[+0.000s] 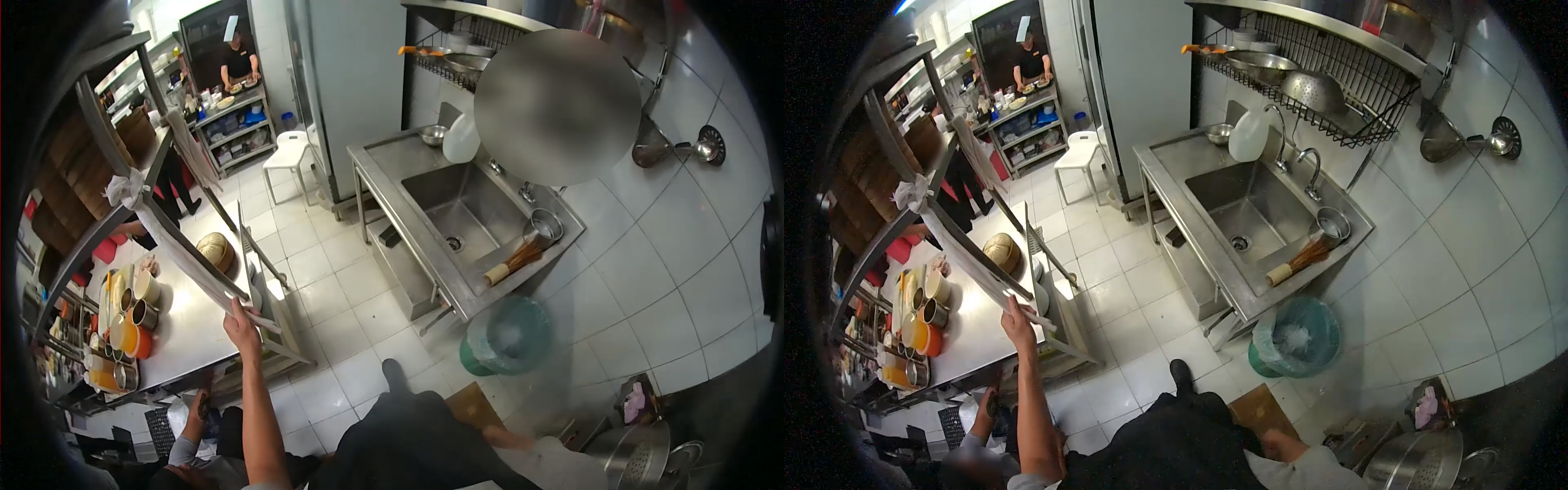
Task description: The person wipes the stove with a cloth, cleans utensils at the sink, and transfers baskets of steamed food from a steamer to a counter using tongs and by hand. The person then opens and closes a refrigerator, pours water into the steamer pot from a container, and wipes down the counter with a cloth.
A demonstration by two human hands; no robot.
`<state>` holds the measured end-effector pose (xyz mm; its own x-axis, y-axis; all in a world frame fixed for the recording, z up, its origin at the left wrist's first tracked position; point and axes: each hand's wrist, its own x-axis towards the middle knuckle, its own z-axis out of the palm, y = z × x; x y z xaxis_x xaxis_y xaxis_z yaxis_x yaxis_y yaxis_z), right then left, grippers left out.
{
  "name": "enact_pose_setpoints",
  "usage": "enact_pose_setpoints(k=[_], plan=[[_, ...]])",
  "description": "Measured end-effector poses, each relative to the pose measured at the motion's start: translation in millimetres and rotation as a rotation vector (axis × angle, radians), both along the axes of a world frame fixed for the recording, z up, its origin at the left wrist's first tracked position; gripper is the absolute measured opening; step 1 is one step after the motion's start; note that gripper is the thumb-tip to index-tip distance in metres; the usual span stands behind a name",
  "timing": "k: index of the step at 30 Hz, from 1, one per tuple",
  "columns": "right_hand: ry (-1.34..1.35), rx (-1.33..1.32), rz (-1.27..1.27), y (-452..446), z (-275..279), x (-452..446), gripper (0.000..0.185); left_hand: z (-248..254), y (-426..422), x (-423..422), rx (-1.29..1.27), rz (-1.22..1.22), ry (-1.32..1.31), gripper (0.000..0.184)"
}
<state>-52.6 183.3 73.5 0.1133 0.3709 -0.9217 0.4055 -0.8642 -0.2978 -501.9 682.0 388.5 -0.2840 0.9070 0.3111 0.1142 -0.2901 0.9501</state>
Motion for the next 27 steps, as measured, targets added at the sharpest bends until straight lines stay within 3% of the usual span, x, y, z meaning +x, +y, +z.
enact_pose_setpoints(k=[2,5,10,12,14,15,18,21,24,27], plan=[[0.048,0.029,-0.108,-2.6,-0.8,-4.2,0.021,11.1,-12.9,10.7,-0.019,0.013,-0.014,0.037],[0.114,0.145,-0.201,24.2,-6.4,-11.9,0.022,-13.1,-9.6,14.5,-0.007,0.046,0.045,0.041],[0.143,0.419,-0.285,142.3,-10.9,-19.3,0.024,-39.6,6.4,35.6,-0.076,0.034,0.025,0.049],[0.105,0.329,-0.369,205.7,39.8,-19.4,0.024,-51.4,27.3,42.8,-0.074,0.088,-0.005,0.049],[0.016,0.437,-0.195,255.1,64.4,-9.1,0.029,-65.9,57.5,39.2,-0.09,0.121,-0.003,0.048],[0.023,0.451,-0.094,284.2,109.2,-9.8,0.031,-72.4,71.5,36.4,-0.096,0.13,0.023,0.046],[0.198,0.704,-0.178,345.7,115.7,-0.2,0.032,-79.8,106.6,37.5,-0.06,0.235,0.122,0.046],[0.213,0.849,-0.138,400.4,133.9,5.6,0.032,-103.0,133.3,28.1,-0.172,0.22,-0.008,0.047],[0.228,0.697,-0.111,444.5,163.1,15.0,0.032,-151.7,138.8,29.3,-0.159,0.207,-0.078,0.047],[0.267,0.756,-0.079,478.1,179.0,17.7,0.03,-186.1,116.3,66.9,-0.636,-0.127,-0.112,0.041]])
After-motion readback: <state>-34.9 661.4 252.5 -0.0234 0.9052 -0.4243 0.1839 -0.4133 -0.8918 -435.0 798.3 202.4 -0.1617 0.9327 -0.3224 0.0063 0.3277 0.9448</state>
